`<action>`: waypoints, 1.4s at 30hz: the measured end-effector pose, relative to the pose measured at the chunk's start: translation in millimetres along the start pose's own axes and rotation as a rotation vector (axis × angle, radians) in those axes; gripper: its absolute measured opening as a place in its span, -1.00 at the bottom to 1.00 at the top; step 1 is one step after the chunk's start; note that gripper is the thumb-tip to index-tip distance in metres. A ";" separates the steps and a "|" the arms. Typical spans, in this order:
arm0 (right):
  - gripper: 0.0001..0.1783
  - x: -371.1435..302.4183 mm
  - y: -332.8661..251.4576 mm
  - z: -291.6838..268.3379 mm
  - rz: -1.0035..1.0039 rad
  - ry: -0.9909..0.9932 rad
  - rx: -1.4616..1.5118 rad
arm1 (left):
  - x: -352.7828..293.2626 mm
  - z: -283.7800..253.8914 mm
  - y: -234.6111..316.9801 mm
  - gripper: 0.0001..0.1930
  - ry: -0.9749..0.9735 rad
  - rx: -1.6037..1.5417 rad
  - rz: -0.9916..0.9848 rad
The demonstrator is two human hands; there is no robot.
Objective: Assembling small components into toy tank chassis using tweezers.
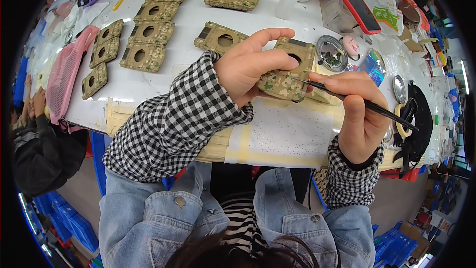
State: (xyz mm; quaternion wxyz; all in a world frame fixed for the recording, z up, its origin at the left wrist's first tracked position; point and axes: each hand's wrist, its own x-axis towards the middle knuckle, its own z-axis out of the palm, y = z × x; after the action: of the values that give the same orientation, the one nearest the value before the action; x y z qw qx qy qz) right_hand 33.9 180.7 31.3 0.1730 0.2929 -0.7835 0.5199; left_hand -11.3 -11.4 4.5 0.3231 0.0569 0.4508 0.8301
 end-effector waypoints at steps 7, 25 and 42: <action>-0.76 1.2 1.0 -1.3 -0.039 -0.025 -0.034 | 0.9 -1.6 -0.5 -0.47 0.002 0.006 0.004; -0.66 3.1 35.5 -16.5 -0.189 0.422 0.371 | -0.4 -9.5 7.5 -0.48 0.226 0.014 0.183; -0.68 -1.6 48.0 -26.4 -0.107 0.621 0.098 | -57.0 -60.2 10.7 -0.54 0.440 -0.037 0.350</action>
State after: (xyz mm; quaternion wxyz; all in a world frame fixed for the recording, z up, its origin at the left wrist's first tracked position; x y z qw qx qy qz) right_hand 3.6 219.1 6.7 0.4169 0.1691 -0.6508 0.6116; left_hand 5.0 -91.9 -11.2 0.0701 -0.0535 0.4784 0.8737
